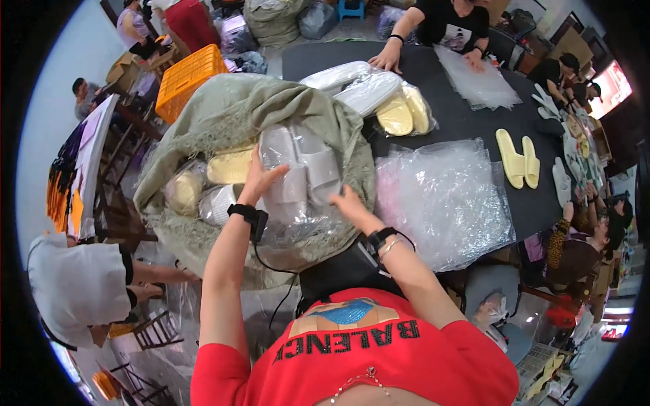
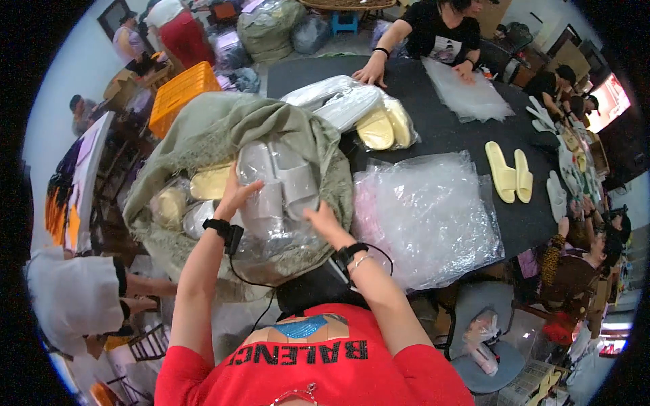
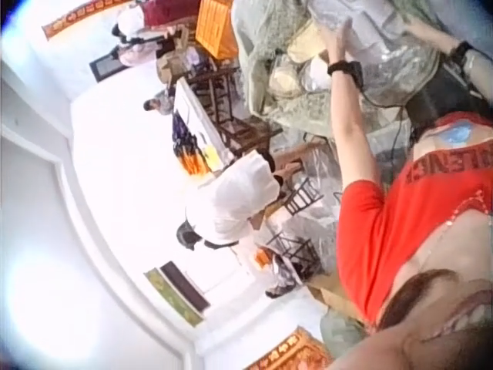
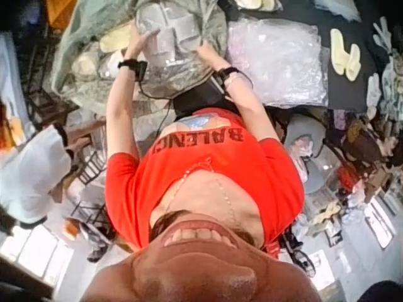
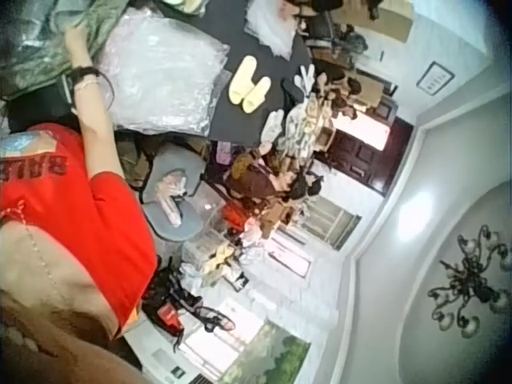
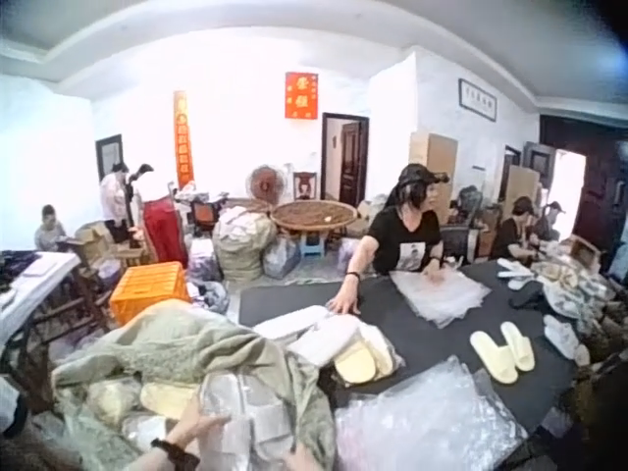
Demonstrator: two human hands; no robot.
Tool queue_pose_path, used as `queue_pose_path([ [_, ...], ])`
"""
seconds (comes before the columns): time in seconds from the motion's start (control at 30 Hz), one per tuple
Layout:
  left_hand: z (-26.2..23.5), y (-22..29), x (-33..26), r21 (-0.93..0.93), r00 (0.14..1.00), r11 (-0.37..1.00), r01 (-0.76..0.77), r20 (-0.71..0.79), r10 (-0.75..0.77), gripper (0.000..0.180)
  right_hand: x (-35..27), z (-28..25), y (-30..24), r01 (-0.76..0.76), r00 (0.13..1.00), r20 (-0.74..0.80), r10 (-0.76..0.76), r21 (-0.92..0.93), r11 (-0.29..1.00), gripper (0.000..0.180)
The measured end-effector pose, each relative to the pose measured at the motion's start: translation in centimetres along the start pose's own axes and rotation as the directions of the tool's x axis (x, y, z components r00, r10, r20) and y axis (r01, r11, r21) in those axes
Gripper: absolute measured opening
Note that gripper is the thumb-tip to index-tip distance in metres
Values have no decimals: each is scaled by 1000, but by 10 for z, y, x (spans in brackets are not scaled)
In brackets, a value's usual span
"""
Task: The person is packing various colors of slippers/slides into plastic bags and then putting them into a large sack.
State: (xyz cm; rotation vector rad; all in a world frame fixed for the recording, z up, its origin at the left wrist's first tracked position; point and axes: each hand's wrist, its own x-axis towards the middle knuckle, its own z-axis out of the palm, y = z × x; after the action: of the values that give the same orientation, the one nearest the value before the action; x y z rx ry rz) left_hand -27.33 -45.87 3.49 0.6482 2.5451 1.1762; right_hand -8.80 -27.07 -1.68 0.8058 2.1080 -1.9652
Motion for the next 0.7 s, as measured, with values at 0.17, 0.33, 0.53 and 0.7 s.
queue_pose_path([
  [0.17, 1, 14, -28, -627, 981, 755, 194, 138, -138, 81, 19, 14, -9, -212, 952, -122, 280, 393, 895, 84],
  [0.33, -33, 27, -59, -734, 966, 628, 258, 183, -183, 72, -5, 33, -28, -184, 983, 115, 144, 600, 779, 55],
  [0.53, -77, 111, -130, -626, 991, 772, -109, -131, 33, 79, -74, 43, -82, 67, 982, 89, -164, 653, 755, 47],
  [0.7, -100, 152, -144, -633, 937, 700, -330, -310, 162, 81, -96, 19, -128, 430, 835, -40, -549, 670, 605, 48],
])
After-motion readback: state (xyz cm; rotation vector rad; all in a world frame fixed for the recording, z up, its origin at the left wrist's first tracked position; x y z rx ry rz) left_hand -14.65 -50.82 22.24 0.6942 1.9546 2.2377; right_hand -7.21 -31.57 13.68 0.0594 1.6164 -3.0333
